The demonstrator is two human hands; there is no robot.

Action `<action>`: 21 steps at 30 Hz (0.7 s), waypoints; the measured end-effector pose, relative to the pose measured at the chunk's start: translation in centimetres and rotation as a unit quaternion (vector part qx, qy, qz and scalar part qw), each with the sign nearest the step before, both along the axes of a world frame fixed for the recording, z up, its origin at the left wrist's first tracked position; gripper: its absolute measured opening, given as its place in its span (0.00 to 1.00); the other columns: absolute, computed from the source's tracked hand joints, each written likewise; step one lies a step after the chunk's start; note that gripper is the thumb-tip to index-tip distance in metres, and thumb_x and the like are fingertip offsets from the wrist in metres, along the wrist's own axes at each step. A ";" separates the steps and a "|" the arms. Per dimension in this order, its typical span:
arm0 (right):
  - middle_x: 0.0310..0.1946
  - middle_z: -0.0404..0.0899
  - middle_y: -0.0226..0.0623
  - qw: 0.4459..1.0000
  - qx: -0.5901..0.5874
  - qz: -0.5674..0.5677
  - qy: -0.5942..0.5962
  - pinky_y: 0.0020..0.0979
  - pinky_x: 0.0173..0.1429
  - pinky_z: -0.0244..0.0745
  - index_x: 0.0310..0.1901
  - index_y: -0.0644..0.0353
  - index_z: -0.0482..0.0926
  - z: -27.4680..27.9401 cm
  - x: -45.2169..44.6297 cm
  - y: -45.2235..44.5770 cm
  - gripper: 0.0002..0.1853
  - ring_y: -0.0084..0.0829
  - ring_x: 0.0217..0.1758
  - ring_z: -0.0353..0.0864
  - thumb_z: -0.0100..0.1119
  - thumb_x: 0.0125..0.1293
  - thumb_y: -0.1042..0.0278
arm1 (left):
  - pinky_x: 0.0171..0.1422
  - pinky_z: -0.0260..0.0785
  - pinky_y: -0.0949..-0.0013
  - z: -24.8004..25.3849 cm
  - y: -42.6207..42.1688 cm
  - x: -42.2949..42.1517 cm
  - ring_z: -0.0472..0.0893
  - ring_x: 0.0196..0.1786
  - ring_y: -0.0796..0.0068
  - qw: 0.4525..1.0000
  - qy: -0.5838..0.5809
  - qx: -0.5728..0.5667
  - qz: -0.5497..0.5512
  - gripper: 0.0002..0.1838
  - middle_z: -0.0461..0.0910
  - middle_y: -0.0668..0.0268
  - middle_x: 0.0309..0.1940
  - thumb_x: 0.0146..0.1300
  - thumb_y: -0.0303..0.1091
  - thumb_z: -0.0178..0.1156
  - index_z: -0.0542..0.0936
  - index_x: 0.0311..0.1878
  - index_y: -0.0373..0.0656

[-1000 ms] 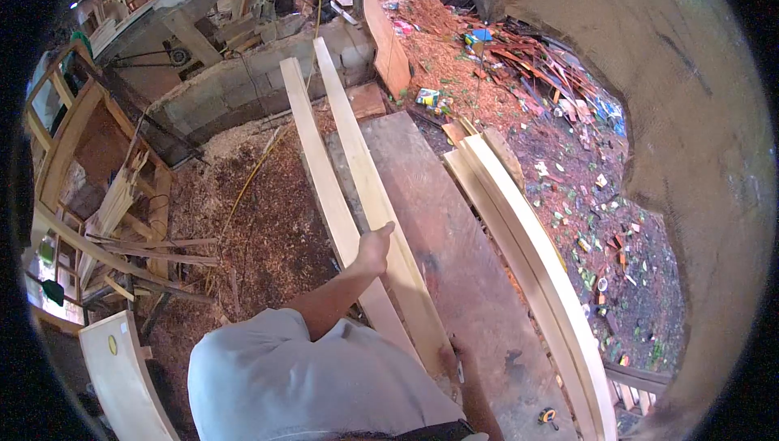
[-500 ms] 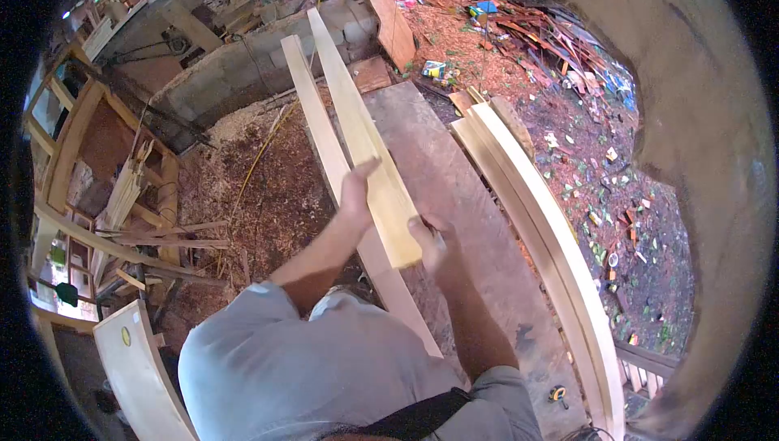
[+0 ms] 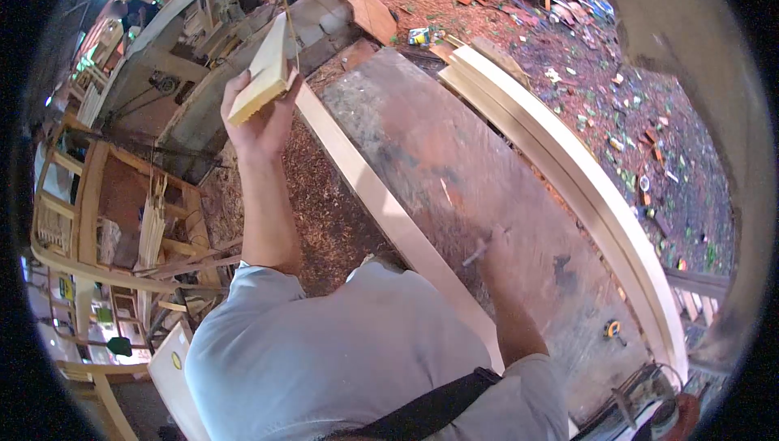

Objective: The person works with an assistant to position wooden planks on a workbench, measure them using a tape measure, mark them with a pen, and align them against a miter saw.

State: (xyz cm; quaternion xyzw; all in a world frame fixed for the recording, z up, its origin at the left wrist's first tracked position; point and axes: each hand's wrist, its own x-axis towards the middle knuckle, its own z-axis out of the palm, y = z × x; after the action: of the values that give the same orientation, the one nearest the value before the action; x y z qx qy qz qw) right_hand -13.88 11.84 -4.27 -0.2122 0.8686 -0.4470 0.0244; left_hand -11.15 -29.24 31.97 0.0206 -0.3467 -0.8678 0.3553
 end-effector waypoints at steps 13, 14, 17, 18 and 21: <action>0.62 0.76 0.45 0.980 0.109 -0.072 0.151 0.48 0.69 0.66 0.45 0.56 0.75 -2.5 2.2 2.7 0.13 0.51 0.64 0.73 0.64 0.59 0.71 | 0.78 0.52 0.39 -0.4 0.3 -0.4 0.75 0.64 0.46 0.999 -0.015 0.021 0.028 0.28 0.76 0.48 0.58 0.57 0.39 0.61 0.74 0.59 0.32; 0.62 0.76 0.45 0.980 0.108 -0.073 0.152 0.48 0.69 0.66 0.45 0.56 0.75 -2.5 2.2 2.7 0.13 0.51 0.64 0.73 0.64 0.59 0.71 | 0.77 0.53 0.40 -0.3 0.4 -0.5 0.75 0.64 0.46 0.999 -0.019 0.018 0.028 0.29 0.76 0.49 0.59 0.58 0.40 0.61 0.73 0.61 0.33; 0.62 0.76 0.45 0.979 0.101 -0.067 0.161 0.48 0.69 0.66 0.45 0.56 0.75 -2.6 2.1 2.7 0.13 0.51 0.64 0.73 0.65 0.59 0.72 | 0.76 0.55 0.42 -0.8 0.8 -0.5 0.75 0.64 0.46 0.998 -0.027 0.045 0.028 0.31 0.77 0.50 0.59 0.62 0.44 0.59 0.72 0.64 0.34; 0.62 0.76 0.46 0.980 0.101 -0.068 0.156 0.48 0.69 0.66 0.45 0.56 0.75 -2.7 2.1 2.7 0.13 0.52 0.64 0.73 0.65 0.59 0.72 | 0.74 0.59 0.42 -1.2 1.3 -0.4 0.75 0.63 0.45 0.999 -0.020 0.027 0.011 0.32 0.76 0.49 0.60 0.68 0.49 0.54 0.69 0.67 0.35; 0.62 0.76 0.47 0.980 0.099 -0.066 0.157 0.48 0.69 0.66 0.45 0.56 0.75 -3.0 2.1 2.7 0.12 0.53 0.64 0.73 0.64 0.60 0.72 | 0.71 0.64 0.41 -3.2 1.4 -0.4 0.75 0.61 0.44 0.993 0.005 0.095 -0.077 0.33 0.75 0.47 0.60 0.73 0.54 0.44 0.66 0.69 0.35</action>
State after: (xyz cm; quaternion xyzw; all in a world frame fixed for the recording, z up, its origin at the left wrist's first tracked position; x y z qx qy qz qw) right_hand -11.78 14.56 -7.28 -0.2186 0.9138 -0.3203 -0.1209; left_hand -11.55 -27.85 28.82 0.0234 -0.2618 -0.9216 0.2856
